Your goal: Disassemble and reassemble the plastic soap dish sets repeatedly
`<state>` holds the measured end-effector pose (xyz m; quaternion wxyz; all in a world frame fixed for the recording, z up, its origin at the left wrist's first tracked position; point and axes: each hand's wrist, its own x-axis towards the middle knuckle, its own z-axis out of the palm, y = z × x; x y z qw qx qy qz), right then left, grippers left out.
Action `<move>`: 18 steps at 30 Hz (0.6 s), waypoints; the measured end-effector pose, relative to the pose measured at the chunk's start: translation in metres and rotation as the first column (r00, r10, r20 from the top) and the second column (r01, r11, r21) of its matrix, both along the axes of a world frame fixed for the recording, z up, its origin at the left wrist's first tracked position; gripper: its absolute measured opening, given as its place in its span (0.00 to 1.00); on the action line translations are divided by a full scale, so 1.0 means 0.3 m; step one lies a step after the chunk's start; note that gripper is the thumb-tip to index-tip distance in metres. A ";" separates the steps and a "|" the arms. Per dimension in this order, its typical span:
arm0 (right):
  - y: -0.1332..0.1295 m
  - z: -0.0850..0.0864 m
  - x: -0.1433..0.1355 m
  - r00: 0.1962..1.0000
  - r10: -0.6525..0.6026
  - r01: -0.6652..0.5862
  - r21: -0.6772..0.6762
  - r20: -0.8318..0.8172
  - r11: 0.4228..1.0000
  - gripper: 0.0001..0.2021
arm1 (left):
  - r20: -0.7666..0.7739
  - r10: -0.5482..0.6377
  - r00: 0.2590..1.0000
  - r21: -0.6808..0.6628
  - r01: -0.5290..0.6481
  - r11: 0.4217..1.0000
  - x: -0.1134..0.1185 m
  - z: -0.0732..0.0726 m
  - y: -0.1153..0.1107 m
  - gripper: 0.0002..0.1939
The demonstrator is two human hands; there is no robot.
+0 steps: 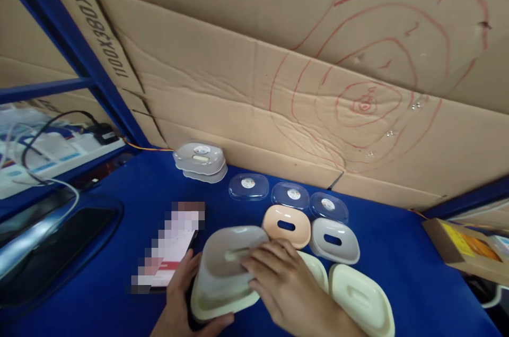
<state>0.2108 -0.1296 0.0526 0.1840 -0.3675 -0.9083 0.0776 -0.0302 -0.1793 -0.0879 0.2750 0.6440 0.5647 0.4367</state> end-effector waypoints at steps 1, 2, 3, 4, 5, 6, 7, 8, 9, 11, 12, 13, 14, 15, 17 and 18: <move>-0.024 -0.001 0.000 1.000 0.012 -0.012 -0.014 0.020 1.000 0.17 | 0.042 -0.015 0.999 0.001 0.015 1.000 0.001 0.010 0.000 0.64; -0.043 -0.009 -0.003 0.999 0.023 -0.023 -0.018 0.036 1.000 0.16 | 0.068 -0.029 0.997 0.006 0.029 1.000 0.002 0.018 0.001 0.64; -0.057 -0.020 -0.009 0.998 0.032 -0.031 -0.012 0.046 0.999 0.15 | 0.074 -0.040 0.996 0.012 0.039 0.999 0.002 0.023 0.002 0.65; -0.066 -0.032 -0.015 0.998 0.038 -0.038 -0.008 0.057 0.999 0.14 | 0.060 -0.046 0.997 0.020 0.045 0.999 0.002 0.025 0.003 0.65; -0.070 -0.041 -0.020 0.997 0.044 -0.043 -0.012 0.071 0.999 0.13 | 0.030 -0.051 0.998 0.030 0.050 0.998 0.002 0.024 0.004 0.64; -0.069 -0.044 -0.023 0.995 0.054 -0.052 -0.028 0.086 0.998 0.13 | -0.010 -0.057 0.998 0.038 0.057 0.998 0.003 0.021 0.004 0.62; -0.062 -0.041 -0.025 0.991 0.076 -0.070 -0.065 0.106 0.995 0.13 | -0.053 -0.068 0.996 0.042 0.070 0.997 0.004 0.017 0.004 0.60; -0.051 -0.031 -0.024 0.988 0.110 -0.097 -0.111 0.110 0.989 0.14 | -0.094 -0.082 0.992 0.040 0.086 0.995 0.004 0.014 0.005 0.57; -0.034 -0.016 -0.023 0.984 0.151 -0.135 -0.157 0.095 0.978 0.15 | -0.131 -0.098 0.986 0.035 0.104 0.994 0.005 0.012 0.006 0.55; 0.022 0.018 -0.022 0.978 0.204 -0.192 -0.211 0.036 0.958 0.15 | -0.200 -0.125 0.972 0.036 0.135 0.990 0.007 0.014 0.010 0.51; 0.061 0.031 -0.025 0.980 0.196 -0.189 -0.209 0.015 0.960 0.15 | -0.232 -0.129 0.964 0.049 0.144 0.988 0.008 0.017 0.013 0.50; 0.107 0.038 -0.031 0.987 0.158 -0.152 -0.202 0.018 0.968 0.14 | -0.259 -0.127 0.957 0.069 0.150 0.986 0.010 0.021 0.016 0.49; 0.160 0.038 -0.041 0.996 0.076 -0.068 -0.151 0.049 0.986 0.15 | -0.279 -0.125 0.952 0.087 0.155 0.984 0.011 0.026 0.018 0.49; 0.218 0.031 -0.053 0.998 0.027 -0.020 -0.119 0.060 0.993 0.17 | -0.292 -0.125 0.948 0.097 0.159 0.982 0.013 0.030 0.019 0.48; 0.339 -0.003 -0.081 0.995 -0.045 0.053 -0.093 0.084 0.994 0.21 | -0.294 -0.128 0.947 0.091 0.161 0.983 0.016 0.036 0.019 0.49; 0.396 -0.026 -0.094 0.992 -0.080 0.089 -0.091 0.098 0.992 0.22 | -0.281 -0.132 0.951 0.080 0.160 0.984 0.017 0.039 0.017 0.50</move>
